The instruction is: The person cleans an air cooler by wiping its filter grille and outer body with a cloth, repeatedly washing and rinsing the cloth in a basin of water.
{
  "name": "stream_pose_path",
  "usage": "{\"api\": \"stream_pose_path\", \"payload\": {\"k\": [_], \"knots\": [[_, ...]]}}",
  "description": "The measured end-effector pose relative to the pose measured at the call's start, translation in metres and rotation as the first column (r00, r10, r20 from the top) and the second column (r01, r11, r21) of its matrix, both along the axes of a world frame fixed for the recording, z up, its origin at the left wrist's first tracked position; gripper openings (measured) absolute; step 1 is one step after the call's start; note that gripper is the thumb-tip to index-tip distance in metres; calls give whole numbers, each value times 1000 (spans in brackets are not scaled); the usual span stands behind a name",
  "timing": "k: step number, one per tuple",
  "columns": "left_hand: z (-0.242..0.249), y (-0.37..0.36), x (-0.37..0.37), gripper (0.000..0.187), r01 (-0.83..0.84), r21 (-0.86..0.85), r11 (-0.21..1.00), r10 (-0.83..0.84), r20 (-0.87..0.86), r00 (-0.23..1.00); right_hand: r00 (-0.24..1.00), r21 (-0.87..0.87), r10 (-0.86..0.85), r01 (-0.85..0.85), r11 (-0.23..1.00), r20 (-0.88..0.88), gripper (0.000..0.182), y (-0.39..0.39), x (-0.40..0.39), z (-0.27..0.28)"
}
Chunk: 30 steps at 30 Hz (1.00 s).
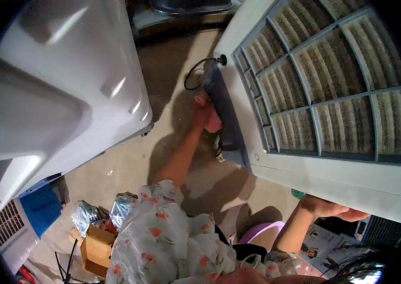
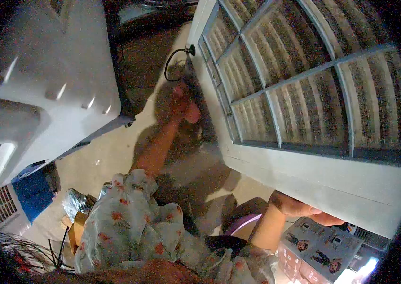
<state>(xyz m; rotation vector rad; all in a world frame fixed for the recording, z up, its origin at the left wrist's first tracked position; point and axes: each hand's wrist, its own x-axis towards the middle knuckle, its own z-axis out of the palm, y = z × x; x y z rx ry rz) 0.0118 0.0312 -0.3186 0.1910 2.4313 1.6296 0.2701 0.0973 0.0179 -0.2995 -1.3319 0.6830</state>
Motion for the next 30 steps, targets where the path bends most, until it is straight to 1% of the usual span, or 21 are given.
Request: {"api": "stream_pose_path", "payload": {"k": [3, 5, 7, 9, 11, 12, 13, 14, 15, 16, 17, 18, 19, 20, 21, 25, 26, 27, 28, 29, 30], "knots": [[8, 4, 14, 23, 119, 9, 993, -117, -116, 986, 999, -69, -37, 36, 997, -16, 47, -8, -14, -1], [8, -1, 41, 24, 233, -3, 972, -230, -175, 957, 998, -70, -64, 63, 996, -11, 47, -10, -16, -2], [5, -14, 74, 25, 367, -16, 930, -363, -183, 913, 996, -21, -85, 85, 996, 2, 46, -9, -16, -2], [-5, -30, 110, 27, 504, 22, 863, -498, -122, 858, 995, 27, -101, 101, 995, 13, 46, -9, -17, -1], [-12, -45, 141, 28, 583, 207, 786, -597, 9, 802, 993, 106, -117, 113, 988, 34, 45, -11, -22, 3], [-13, -51, 154, 29, 510, 453, 732, -623, 140, 770, 990, 160, -128, 119, 980, 49, 48, -14, -28, 8], [-13, -54, 162, 30, 309, 700, 644, -645, 279, 712, 988, 211, -141, 124, 970, 65, 52, -16, -33, 11], [-14, -56, 164, 31, 66, 835, 547, -649, 373, 663, 986, 226, -153, 135, 965, 67, 52, -17, -35, 13], [-11, -57, 159, 32, -44, 860, 509, -627, 405, 666, 983, 243, -168, 146, 959, 69, 52, -18, -37, 15], [-4, -56, 149, 33, -104, 865, 491, -592, 419, 689, 980, 261, -185, 160, 952, 72, 52, -18, -37, 17], [2, -53, 140, 33, -113, 855, 506, -547, 419, 725, 971, 261, -222, 193, 946, 88, 52, -15, -32, 14], [15, -49, 127, 33, -13, 780, 626, -458, 381, 803, 960, 260, -259, 224, 939, 107, 52, -9, -25, 9], [28, -46, 114, 33, 62, 664, 746, -369, 334, 868, 958, 253, -269, 236, 938, 102, 52, -8, -23, 8], [35, -41, 99, 33, 280, 385, 879, -343, 104, 934, 955, 246, -279, 249, 937, 97, 52, -7, -22, 7], [39, -39, 93, 34, 387, 24, 922, -381, -132, 915, 961, 231, -267, 244, 942, 73, 52, -8, -25, 7], [14, -49, 131, 41, 627, -197, 754, -657, -247, 712, 977, 239, -209, 195, 951, 32, 52, -16, -37, 13], [7, -54, 141, 43, 668, -259, 698, -716, -260, 648, 997, 143, -52, 44, 989, 55, 52, 0, -14, 0], [11, -60, 143, 46, 704, -322, 633, -774, -260, 578, 992, 37, 105, -107, 994, 64, 52, 18, 16, -14], [14, -67, 143, 43, 697, -241, 676, -737, -238, 633, 961, -7, 271, -271, 963, 54, 51, 35, 41, -30], [39, -74, 137, 42, 681, -154, 716, -697, -210, 686, 906, -61, 421, -419, 906, 34, 51, 41, 52, -37], [60, -76, 134, 40, 653, -63, 755, -652, -182, 736, 819, -44, 574, -573, 819, 13, 51, 38, 45, -29]]}}
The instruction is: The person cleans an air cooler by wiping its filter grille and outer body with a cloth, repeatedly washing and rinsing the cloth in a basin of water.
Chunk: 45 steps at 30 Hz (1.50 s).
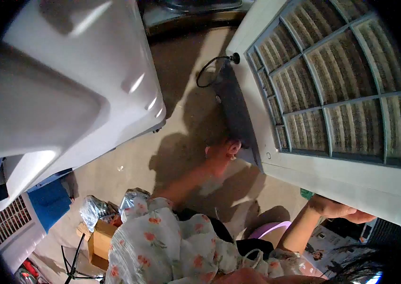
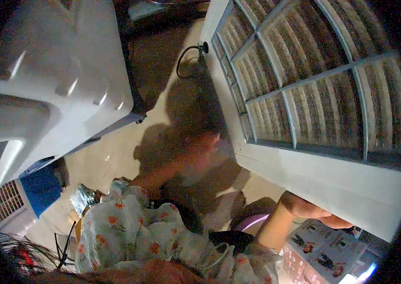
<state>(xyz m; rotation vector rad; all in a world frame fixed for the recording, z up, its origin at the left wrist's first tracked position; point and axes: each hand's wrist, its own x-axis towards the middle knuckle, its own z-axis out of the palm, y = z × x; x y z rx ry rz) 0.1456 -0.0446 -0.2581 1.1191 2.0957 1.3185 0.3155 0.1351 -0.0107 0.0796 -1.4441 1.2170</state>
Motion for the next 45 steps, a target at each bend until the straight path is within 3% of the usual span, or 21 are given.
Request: {"api": "stream_pose_path", "payload": {"k": [3, 5, 6, 8, 12, 13, 15, 16, 17, 19, 20, 23, 26, 31, 33, 34, 36, 38, 41, 43, 45], "knots": [[28, 14, 1, 43, -23, 78, 997, 15, 100, 995, 865, 29, 494, -494, 869, -81, 52, -17, -31, 28], [46, 10, -1, 44, 14, 156, 988, -20, 38, 999, 965, 31, 253, -251, 967, -75, 52, -31, -44, 31], [41, 9, -1, 43, 44, 143, 989, -42, -23, 999, 983, 32, -179, 180, 983, -42, 52, -40, -50, 30], [8, 11, 4, 43, 94, 66, 993, -83, -145, 986, 819, 36, -574, 573, 819, 2, 52, -46, -51, 28], [-66, 30, 13, 42, 40, 115, 993, -14, -214, 977, 846, 7, -532, 532, 846, 25, 55, -36, -37, 24], [-78, 33, 18, 42, 24, 148, 989, 8, -207, 978, 956, -4, -292, 292, 956, 15, 56, -33, -34, 27], [-79, 29, 30, 42, 0, 160, 987, 27, -169, 985, 991, -61, 132, -132, 989, -13, 56, -27, -31, 30], [-68, 26, 29, 42, -9, 145, 989, 31, -149, 988, 990, -53, 133, -136, 989, -46, 56, -28, -33, 30], [-16, 21, 18, 43, -9, 87, 996, 19, -119, 993, 998, -31, -19, 17, 999, -59, 56, -30, -37, 30], [-18, 24, 16, 48, 49, 49, 998, -52, 79, 996, 907, -14, -420, 419, 908, -42, 56, -36, -47, 28], [-76, 34, 25, 59, 98, 78, 992, -114, 241, 964, 869, -11, -492, 492, 870, -38, 56, -38, -50, 28], [-141, 45, 31, 75, 83, 155, 984, -128, 313, 941, 825, -20, -563, 563, 826, -49, 56, -41, -55, 29], [-133, 43, 19, 70, -4, 164, 986, -36, 235, 971, 790, -14, -610, 611, 792, -68, 56, -42, -64, 31], [-83, 33, -25, 60, -192, 17, 981, 156, 511, 845, 755, -56, -651, 648, 759, -82, 59, -41, -68, 32], [-61, 41, -41, 56, -238, -4, 971, 204, 531, 823, 960, -230, -207, 162, 960, -190, 61, -39, -53, 28], [-53, 42, -49, 54, -260, -17, 966, 230, 525, 819, 878, -294, 283, -407, 865, -385, 62, -34, -39, 27], [-41, 42, -44, 50, -244, -11, 970, 221, 466, 857, 682, -310, 499, -708, 634, -535, 63, -26, -33, 21], [-36, 36, -22, 46, -185, 0, 983, 165, 441, 882, 915, -456, 147, -321, 830, -376, 63, -33, -37, 25], [-31, 20, 8, 40, -97, 29, 995, 63, 578, 814, 937, -492, -329, 233, 839, -117, 63, -39, -47, 27], [-19, 20, 5, 36, -145, 37, 989, 56, 808, 587, 878, -429, -478, 425, 797, -19, 63, -39, -47, 25], [0, 28, -12, 32, -251, -14, 968, 76, 968, 239, 863, -351, -505, 469, 811, -14, 62, -39, -48, 25]]}}
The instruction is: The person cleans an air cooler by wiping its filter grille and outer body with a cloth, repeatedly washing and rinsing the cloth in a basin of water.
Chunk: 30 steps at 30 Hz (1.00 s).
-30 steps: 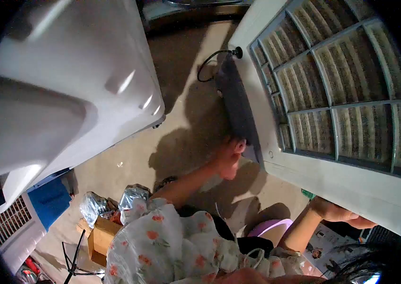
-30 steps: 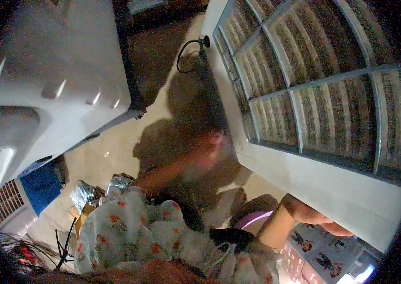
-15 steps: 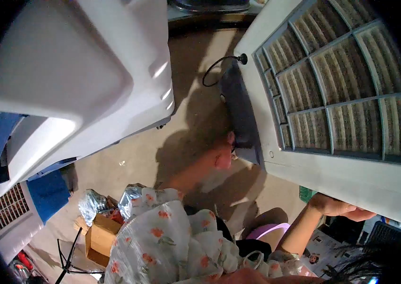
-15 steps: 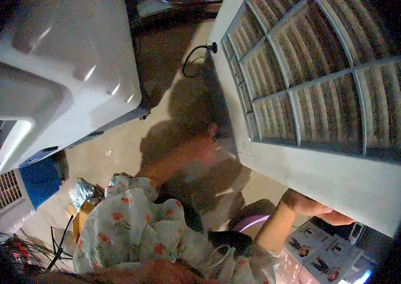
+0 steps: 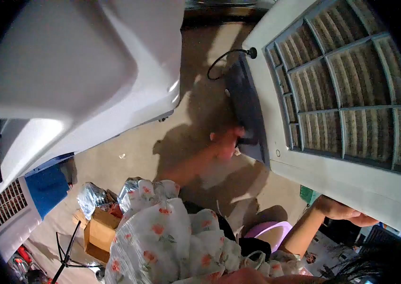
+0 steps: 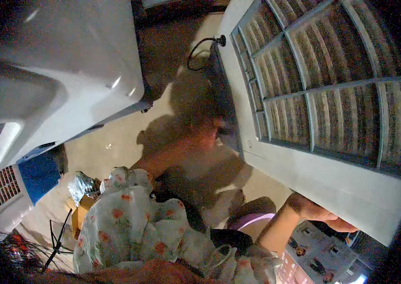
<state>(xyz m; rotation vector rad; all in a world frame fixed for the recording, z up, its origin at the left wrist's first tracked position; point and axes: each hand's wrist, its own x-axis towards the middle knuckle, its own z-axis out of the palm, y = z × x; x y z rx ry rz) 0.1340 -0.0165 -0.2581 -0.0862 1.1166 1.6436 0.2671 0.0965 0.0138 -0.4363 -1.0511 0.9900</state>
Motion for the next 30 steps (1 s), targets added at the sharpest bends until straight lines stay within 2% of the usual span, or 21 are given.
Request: {"api": "stream_pose_path", "payload": {"k": [2, 5, 7, 8, 10, 11, 13, 14, 15, 17, 18, 22, 25, 27, 29, 30], "knots": [[16, 10, -23, 28, -95, -33, 995, 100, 240, 966, 1000, 51, -5, 4, 999, 23, 61, 1, -3, -3], [15, 23, -26, 31, -78, -278, 958, 91, 37, 995, 999, 99, -20, 15, 995, 51, 60, 0, -7, -3], [0, 20, -15, 27, -38, -298, 954, -63, -322, 945, 997, 123, -37, 29, 992, 61, 59, 0, -8, 0], [-29, 12, 7, 21, 20, -252, 968, -169, -585, 793, 997, 136, -46, 37, 990, 63, 59, 0, -9, 1], [-7, -5, 4, 18, 58, -205, 977, -158, -515, 842, 996, 160, -51, 40, 986, 67, 58, 0, -10, 4], [14, -7, -11, 18, 23, -193, 981, -54, -155, 986, 996, 169, -54, 42, 985, 69, 58, -1, -10, 6], [20, -7, -54, 15, -62, -253, 966, 20, -166, 986, 996, 184, -61, 48, 982, 68, 57, 0, -10, 6], [-7, 5, -78, 13, -163, -258, 952, 12, -502, 865, 996, 186, -63, 51, 981, 64, 57, 1, -10, 5], [-33, 17, -103, 11, -305, -280, 910, -27, -775, 631, 997, 186, -59, 47, 981, 58, 56, 2, -10, 4], [-53, 39, -127, 13, -421, -252, 871, -66, -910, 409, 997, 177, -49, 38, 983, 56, 56, 4, -8, 1], [-49, 44, -133, 15, -430, -224, 874, -63, -932, 357, 997, 171, -48, 37, 985, 58, 55, 4, -8, 1], [-37, 32, -88, 23, -233, -190, 954, -125, -955, 268, 999, 133, -26, 22, 991, 30, 54, 4, -5, -2], [-26, -3, -45, 29, 133, -267, 955, -288, -939, 185, 1000, 112, 31, -31, 993, 5, 53, 8, 1, -5], [-15, -19, -24, 34, 399, -344, 850, -417, -902, 110, 997, 65, 83, -83, 994, 6, 54, 7, 6, -7], [-17, -20, -14, 39, 463, -280, 841, -385, -911, 149, 998, 109, 10, -17, 994, 64, 55, 6, 0, -7], [-26, -17, -10, 40, 430, -182, 884, -297, -930, 217, 997, 116, -37, 29, 993, 64, 56, 5, -3, -5]]}}
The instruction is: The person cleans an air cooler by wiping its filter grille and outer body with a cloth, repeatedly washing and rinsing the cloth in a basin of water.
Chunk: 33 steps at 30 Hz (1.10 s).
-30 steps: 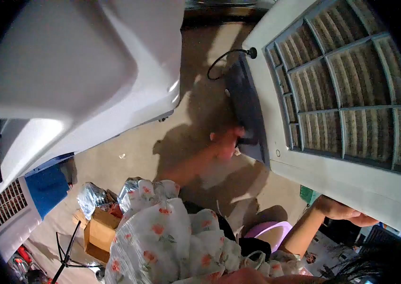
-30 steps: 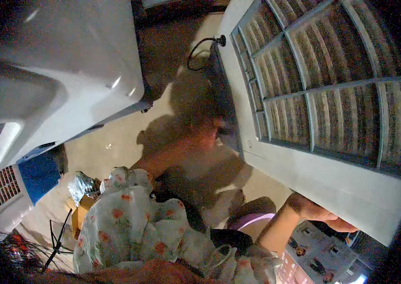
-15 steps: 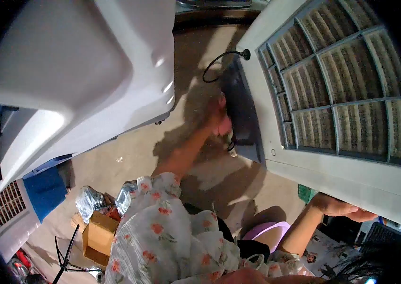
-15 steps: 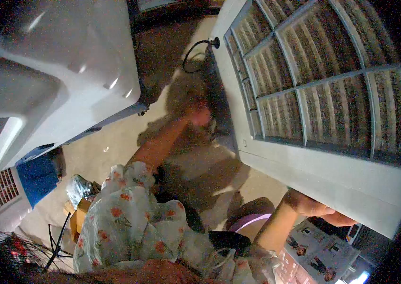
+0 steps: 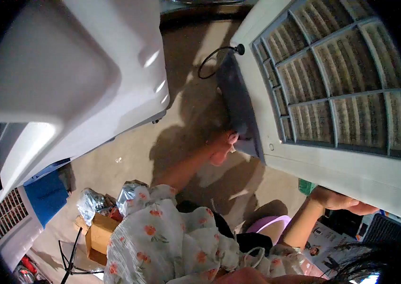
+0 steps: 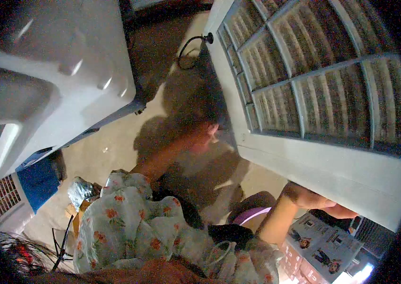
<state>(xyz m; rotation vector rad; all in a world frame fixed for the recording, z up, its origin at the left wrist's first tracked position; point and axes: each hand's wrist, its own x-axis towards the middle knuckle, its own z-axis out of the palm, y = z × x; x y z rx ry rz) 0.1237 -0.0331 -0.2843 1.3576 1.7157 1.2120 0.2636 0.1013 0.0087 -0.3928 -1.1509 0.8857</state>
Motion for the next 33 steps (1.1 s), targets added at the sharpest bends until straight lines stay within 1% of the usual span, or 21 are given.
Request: {"api": "stream_pose_path", "payload": {"k": [1, 2, 4, 6, 8, 10, 11, 13, 15, 17, 19, 20, 22, 23, 25, 27, 29, 30, 31, 32, 33], "knots": [[-8, 4, 3, 41, -50, 87, 995, 46, 52, 998, 996, -30, -66, 65, 997, -59, 58, -2, -7, 3], [-15, 6, 11, 41, -90, 184, 979, 94, -11, 996, 993, -50, -90, 86, 995, -73, 58, -2, -7, 4], [-5, 11, 9, 43, -87, 211, 974, 97, -39, 995, 994, -72, -86, 81, 994, -64, 59, -2, -5, 3], [24, 11, 0, 44, -55, 55, 997, 50, 89, 995, 999, -82, -31, 30, 996, -13, 60, -2, 0, 0], [91, -2, -9, 41, -100, -138, 985, 138, 300, 944, 998, -49, -22, 25, 998, 58, 61, -5, 0, 0], [99, -5, 0, 38, -222, -63, 973, 231, 274, 934, 980, 76, -122, 112, 991, 154, 62, -14, -13, 8], [65, 1, 13, 38, -283, 135, 950, 266, 130, 955, 970, 118, -162, 143, 983, 179, 63, -16, -17, 11], [1, 8, 34, 37, -342, 243, 908, 354, -9, 935, 956, 155, -203, 172, 973, 211, 64, -19, -20, 14], [-50, 9, 49, 35, -369, 81, 926, 369, 18, 929, 952, 144, -200, 169, 975, 231, 65, -23, -19, 15], [-89, 4, 53, 34, -296, -40, 954, 299, 141, 944, 957, 115, -180, 157, 981, 227, 65, -22, -18, 16], [-95, 3, 61, 34, -317, -180, 931, 348, 174, 921, 974, 34, -130, 126, 992, 187, 64, -21, -17, 14], [-97, 1, 75, 33, -402, -274, 873, 443, 105, 890, 981, -1, -94, 96, 995, 169, 63, -18, -13, 11], [-118, 1, 94, 32, -387, -446, 807, 509, 192, 839, 991, -50, -15, 22, 998, 135, 63, -9, -1, 5], [-156, 9, 104, 32, -280, -509, 814, 493, 350, 796, 993, -64, 31, -24, 998, 117, 62, -6, 4, 4], [-150, 16, 111, 31, -390, -407, 826, 540, 372, 755, 983, 17, -25, 23, 1000, 181, 64, -11, -5, 7], [-66, 14, 111, 29, -710, 3, 705, 701, 150, 697, 977, 84, -34, 17, 996, 212, 63, -10, -8, 8], [-153, 27, 138, 31, -638, 103, 763, 646, -154, 748, 977, 125, -7, -21, 992, 213, 60, -4, -2, 6], [-187, 28, 149, 33, -588, 138, 797, 599, -307, 740, 879, 452, -326, 148, 880, 347, 58, -7, -2, 9], [-162, 14, 145, 35, -459, -96, 883, 466, 57, 883, 690, 741, -633, 209, 638, 351, 56, -14, -5, 15], [-106, -5, 131, 38, -235, -251, 939, 328, 442, 835, 638, 717, -669, 252, 650, 382, 54, -22, -6, 8], [-79, -19, 129, 42, -111, -255, 960, 260, 681, 684, 582, 694, -698, 293, 658, 416, 51, -31, -7, 1]]}}
